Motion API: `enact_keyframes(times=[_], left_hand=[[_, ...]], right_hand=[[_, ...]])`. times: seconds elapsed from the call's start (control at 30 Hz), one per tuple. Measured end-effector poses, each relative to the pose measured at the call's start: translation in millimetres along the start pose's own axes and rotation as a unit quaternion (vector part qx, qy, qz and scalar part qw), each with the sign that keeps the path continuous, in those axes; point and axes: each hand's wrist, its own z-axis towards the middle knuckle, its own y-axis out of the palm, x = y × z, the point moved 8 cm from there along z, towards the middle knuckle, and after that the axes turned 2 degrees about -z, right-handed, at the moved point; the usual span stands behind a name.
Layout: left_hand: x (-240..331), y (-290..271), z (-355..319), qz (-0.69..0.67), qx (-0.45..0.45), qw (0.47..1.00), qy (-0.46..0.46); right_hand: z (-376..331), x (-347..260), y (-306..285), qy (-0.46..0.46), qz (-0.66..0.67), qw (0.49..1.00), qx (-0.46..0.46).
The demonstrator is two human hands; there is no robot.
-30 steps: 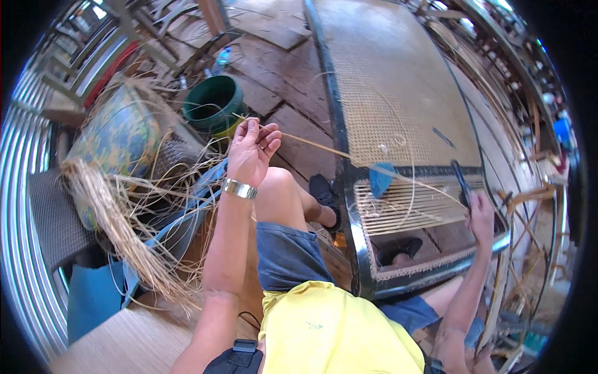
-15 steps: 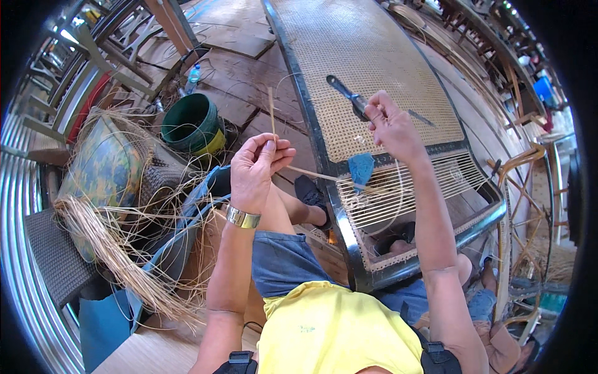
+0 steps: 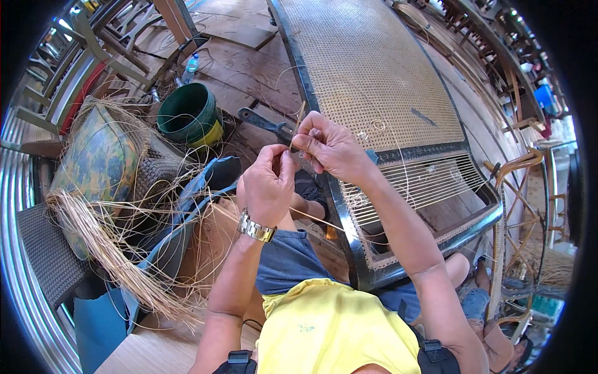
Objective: Manually weaving or repairing a rattan/bamboo furniture piece using thin strips of material.
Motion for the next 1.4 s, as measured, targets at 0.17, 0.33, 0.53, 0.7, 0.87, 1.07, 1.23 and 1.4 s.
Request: enact_keyframes(times=[0.17, 0.33, 0.53, 0.7, 0.87, 1.07, 1.23, 1.4], left_hand=[[-16, -6, -1, -0.011, 0.003, 1.0, -0.016], [-34, 1, -4, -0.038, -0.058, 0.993, -0.1], [-38, -3, -12, 0.041, -0.055, 0.998, -0.006], [-27, -36, -36, 0.026, 0.038, 0.996, 0.078], [-57, -66, -91, -0.156, -0.005, 0.975, -0.16], [-90, -47, -72, -0.46, 0.084, 0.848, -0.249], [-91, -15, -54, -0.626, 0.045, 0.735, -0.256], [-96, -17, -44, -0.57, 0.079, 0.78, -0.246]], right_hand=[[0, 5, 1, -0.041, -0.101, 0.986, 0.13], [4, 23, -4, -0.029, -0.132, 0.985, 0.108], [6, 37, 1, 0.037, -0.116, 0.989, 0.079], [23, 35, -4, 0.083, -0.055, 0.993, 0.058], [48, -2, -81, 0.023, -0.005, 0.985, 0.168], [43, 12, 20, 0.053, -0.054, 0.996, 0.044], [-1, 43, 38, 0.095, -0.063, 0.992, 0.057], [-26, 73, 25, 0.153, -0.11, 0.981, 0.038]])
